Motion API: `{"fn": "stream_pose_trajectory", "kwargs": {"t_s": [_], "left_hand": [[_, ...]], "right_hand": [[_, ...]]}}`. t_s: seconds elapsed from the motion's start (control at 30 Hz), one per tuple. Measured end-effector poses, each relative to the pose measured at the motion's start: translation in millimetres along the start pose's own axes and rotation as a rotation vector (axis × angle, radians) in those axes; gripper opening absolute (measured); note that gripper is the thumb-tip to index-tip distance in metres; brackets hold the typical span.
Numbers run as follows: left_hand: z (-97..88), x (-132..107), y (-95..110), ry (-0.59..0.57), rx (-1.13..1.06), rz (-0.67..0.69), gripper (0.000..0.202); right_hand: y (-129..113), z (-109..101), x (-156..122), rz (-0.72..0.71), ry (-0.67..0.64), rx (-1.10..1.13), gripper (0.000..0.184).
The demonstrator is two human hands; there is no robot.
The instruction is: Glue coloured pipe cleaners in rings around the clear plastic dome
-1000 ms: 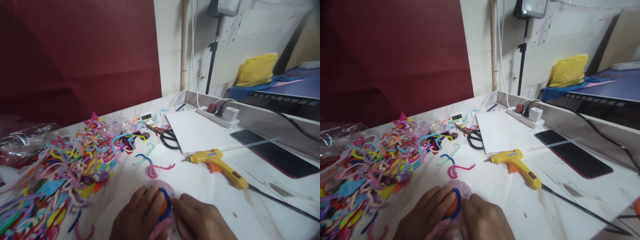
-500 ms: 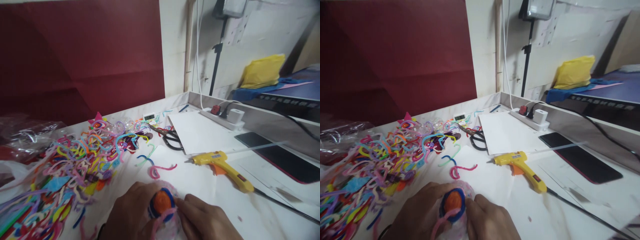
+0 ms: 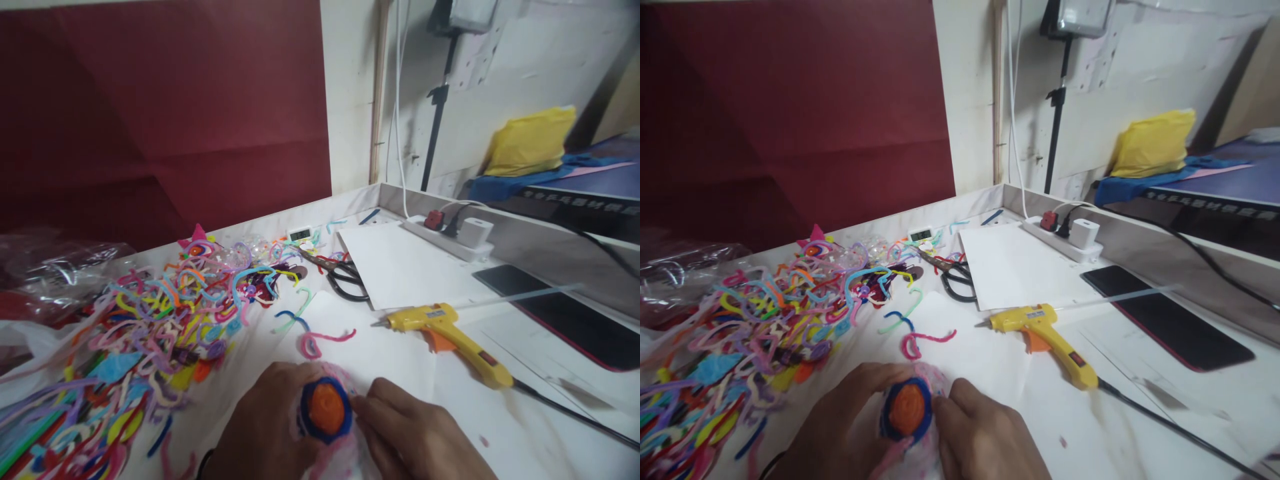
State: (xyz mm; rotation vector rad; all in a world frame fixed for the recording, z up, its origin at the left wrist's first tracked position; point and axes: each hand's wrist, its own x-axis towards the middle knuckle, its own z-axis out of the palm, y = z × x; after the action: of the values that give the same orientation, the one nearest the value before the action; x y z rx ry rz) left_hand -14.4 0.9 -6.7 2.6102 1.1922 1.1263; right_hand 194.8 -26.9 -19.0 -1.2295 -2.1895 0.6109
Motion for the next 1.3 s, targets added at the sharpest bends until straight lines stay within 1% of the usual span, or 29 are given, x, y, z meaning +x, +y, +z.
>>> {"fn": "stream_pose_trajectory", "kwargs": {"t_s": [0.1,0.17,0.33,0.47,0.53,0.67,0.8,0.9,0.97,1.07,1.17,1.23,1.3], "left_hand": [[-1.5,-1,-5,-0.049,0.033,0.005,0.039],[-4.6,-1,-7,-0.057,0.055,0.022,0.040],[-8.1,-2,-6,-0.065,0.051,0.068,0.031],[-6.0,0,-4,-0.004,0.044,0.104,0.026],[-5.9,1,-3,-0.016,0.038,0.110,0.028],[-7.4,2,-3,-0.022,0.033,0.091,0.023],[-5.7,-4,-6,-0.074,0.033,0.050,0.026],[-0.8,-10,-8,-0.068,0.009,0.030,0.028],[2.5,-13,-7,-0.046,0.005,0.020,0.026],[3.8,-14,-7,-0.046,0.013,0.012,0.025],[0.0,-12,-6,-0.086,0.025,0.023,0.025],[-3.4,-11,-5,-0.127,0.035,0.036,0.023],[-5.7,-10,-4,-0.144,0.042,0.039,0.021]], "right_hand": [[-2,-9,3,0.004,-0.038,0.040,0.022],[-1,-11,5,0.005,-0.049,0.053,0.021],[1,-10,6,0.003,-0.051,0.092,0.025],[1,-11,6,0.018,-0.074,0.137,0.023],[0,-13,6,0.028,-0.096,0.142,0.024],[-4,-20,10,0.037,-0.144,0.124,0.030],[-9,-29,16,0.055,-0.192,0.091,0.025],[-10,-32,18,0.061,-0.187,0.066,0.022],[-8,-31,19,0.051,-0.182,0.063,0.023],[-1,-28,25,0.016,-0.146,0.069,0.027],[4,-27,32,-0.060,-0.100,0.114,0.024],[6,-27,36,-0.105,-0.084,0.160,0.021],[8,-26,38,-0.132,-0.081,0.199,0.020]]}}
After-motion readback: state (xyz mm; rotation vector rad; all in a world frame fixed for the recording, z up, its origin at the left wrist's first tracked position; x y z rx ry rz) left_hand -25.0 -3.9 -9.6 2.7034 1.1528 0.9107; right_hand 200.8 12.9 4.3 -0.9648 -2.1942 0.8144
